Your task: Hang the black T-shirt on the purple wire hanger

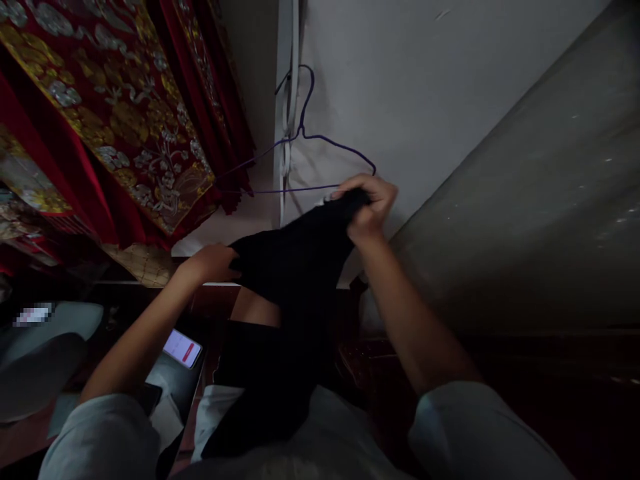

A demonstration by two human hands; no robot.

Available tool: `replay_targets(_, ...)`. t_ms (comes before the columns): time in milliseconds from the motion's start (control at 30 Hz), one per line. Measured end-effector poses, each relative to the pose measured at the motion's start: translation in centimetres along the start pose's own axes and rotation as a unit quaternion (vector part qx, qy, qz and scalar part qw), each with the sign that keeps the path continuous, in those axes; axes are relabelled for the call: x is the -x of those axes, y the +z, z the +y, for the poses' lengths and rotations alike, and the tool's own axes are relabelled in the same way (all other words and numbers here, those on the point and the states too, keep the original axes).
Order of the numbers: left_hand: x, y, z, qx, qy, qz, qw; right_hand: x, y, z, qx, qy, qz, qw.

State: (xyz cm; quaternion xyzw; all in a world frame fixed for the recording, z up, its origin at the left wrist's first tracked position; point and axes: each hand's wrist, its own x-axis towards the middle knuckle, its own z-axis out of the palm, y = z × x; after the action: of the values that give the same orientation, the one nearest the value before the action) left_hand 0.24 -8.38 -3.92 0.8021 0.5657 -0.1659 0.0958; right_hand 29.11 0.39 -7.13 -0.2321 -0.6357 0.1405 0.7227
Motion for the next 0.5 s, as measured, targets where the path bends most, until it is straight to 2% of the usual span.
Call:
replay_targets(100,1.4,-0.8,-0.5,-0.071,-0.061,0.014,0.996,-0.1,2.4,3.6,0.052,0.078,-0.04,0.995)
replay_targets(200,2.1,-0.5,-1.0,-0.064,-0.066,0.068,0.993,0.0,3.8,7.3,0.081,0.19,-0.089,0.974)
replay_targets(267,2.2,-0.3,-1.6,-0.051,-0.067,0.097,0.992,0.3,3.6,9.1,0.114,0.284,-0.134,0.942)
replay_targets(333,2.0,-0.1,-2.2,-0.042,-0.071,0.1,0.992,0.6,2.5,9.9,0.16,0.343,-0.153,0.913)
replay_targets(400,1.4,-0.1,-2.7,-0.036,-0.077,0.1,0.991,0.9,1.0,9.9,0.188,0.328,-0.126,0.917)
replay_targets(500,0.4,-0.2,-2.8,-0.031,-0.089,0.129,0.987,0.9,-0.2,8.9,0.139,0.237,-0.093,0.957)
